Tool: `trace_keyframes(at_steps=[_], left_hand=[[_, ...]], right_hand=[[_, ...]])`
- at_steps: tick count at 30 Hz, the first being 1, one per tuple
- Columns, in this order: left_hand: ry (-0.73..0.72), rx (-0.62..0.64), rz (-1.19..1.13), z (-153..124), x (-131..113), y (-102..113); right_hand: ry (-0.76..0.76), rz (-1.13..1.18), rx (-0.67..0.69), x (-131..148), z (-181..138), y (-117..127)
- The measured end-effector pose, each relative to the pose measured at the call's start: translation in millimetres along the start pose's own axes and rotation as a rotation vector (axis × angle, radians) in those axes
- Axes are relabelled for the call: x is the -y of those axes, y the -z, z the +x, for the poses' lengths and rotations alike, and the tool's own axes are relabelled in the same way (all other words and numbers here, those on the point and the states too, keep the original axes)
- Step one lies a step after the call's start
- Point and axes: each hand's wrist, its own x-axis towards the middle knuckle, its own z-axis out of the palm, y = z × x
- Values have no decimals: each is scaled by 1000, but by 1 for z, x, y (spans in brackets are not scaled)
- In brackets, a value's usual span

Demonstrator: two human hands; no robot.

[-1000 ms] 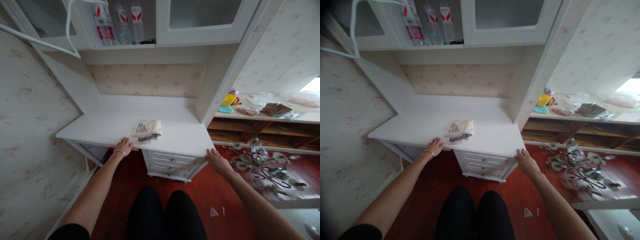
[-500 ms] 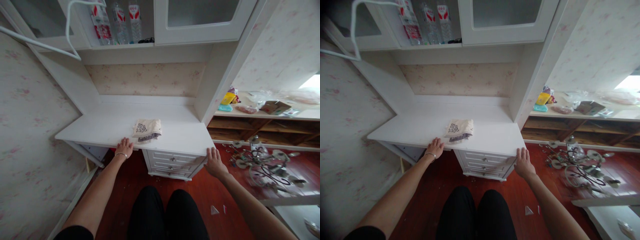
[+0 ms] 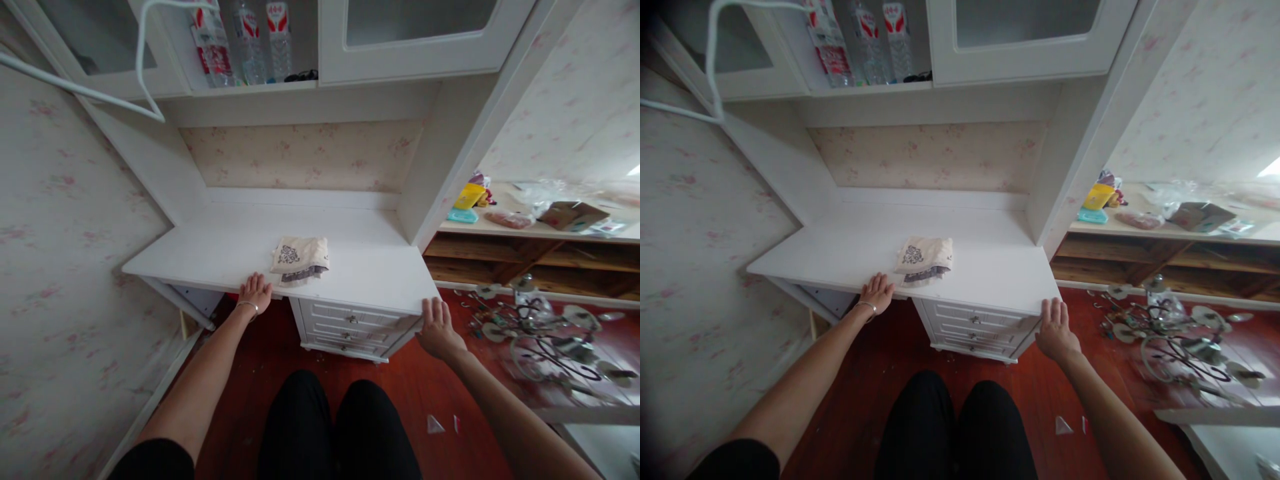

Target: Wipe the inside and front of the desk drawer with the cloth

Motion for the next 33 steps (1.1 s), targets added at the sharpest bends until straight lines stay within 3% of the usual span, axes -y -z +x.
trace_keyframes(at_steps=[15,33], left_hand=[[5,-16,4,2,0,-4],[0,-23,-4,0,0,-2]], right_hand=[[-8,20,-41,1,-3,5],[-59,61,33,4,-3,10]])
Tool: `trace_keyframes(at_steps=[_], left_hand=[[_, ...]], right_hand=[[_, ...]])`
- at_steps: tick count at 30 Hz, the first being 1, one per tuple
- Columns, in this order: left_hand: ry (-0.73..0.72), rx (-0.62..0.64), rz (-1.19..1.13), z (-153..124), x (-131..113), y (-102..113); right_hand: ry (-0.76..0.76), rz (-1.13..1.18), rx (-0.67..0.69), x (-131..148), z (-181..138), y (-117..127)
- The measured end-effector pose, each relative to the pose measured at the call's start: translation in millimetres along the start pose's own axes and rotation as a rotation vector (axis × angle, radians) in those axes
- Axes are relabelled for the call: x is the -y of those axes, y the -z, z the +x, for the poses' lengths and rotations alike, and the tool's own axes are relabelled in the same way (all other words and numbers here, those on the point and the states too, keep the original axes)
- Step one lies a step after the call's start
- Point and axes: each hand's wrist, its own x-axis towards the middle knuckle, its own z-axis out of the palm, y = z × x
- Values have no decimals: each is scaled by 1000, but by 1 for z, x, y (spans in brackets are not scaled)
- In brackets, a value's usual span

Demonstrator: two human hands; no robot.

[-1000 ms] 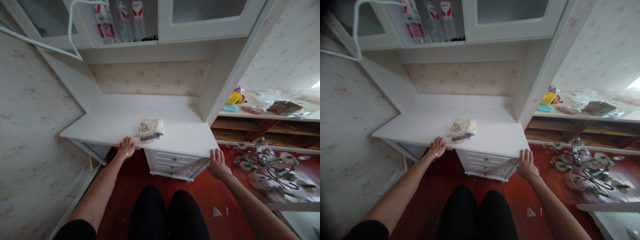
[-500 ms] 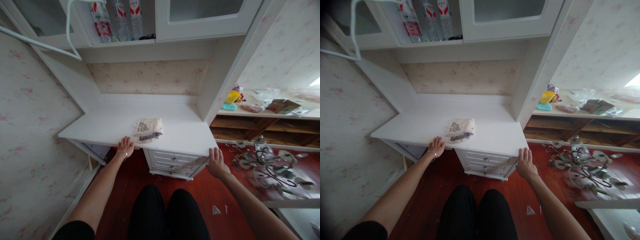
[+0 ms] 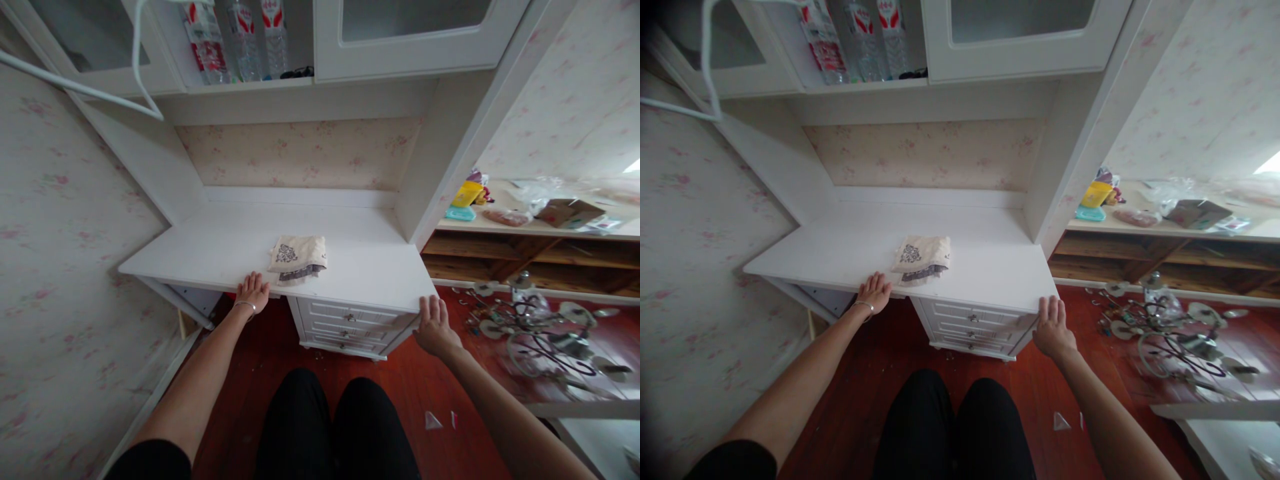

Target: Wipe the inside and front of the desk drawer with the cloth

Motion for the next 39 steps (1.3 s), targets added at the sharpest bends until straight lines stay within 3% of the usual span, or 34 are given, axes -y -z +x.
trace_keyframes(at_steps=[11,39], left_hand=[[2,4,4,3,1,-3],[1,-7,0,0,0,-1]], right_hand=[[30,-16,-55,-3,1,-7],[-6,-23,-15,1,-1,-1]])
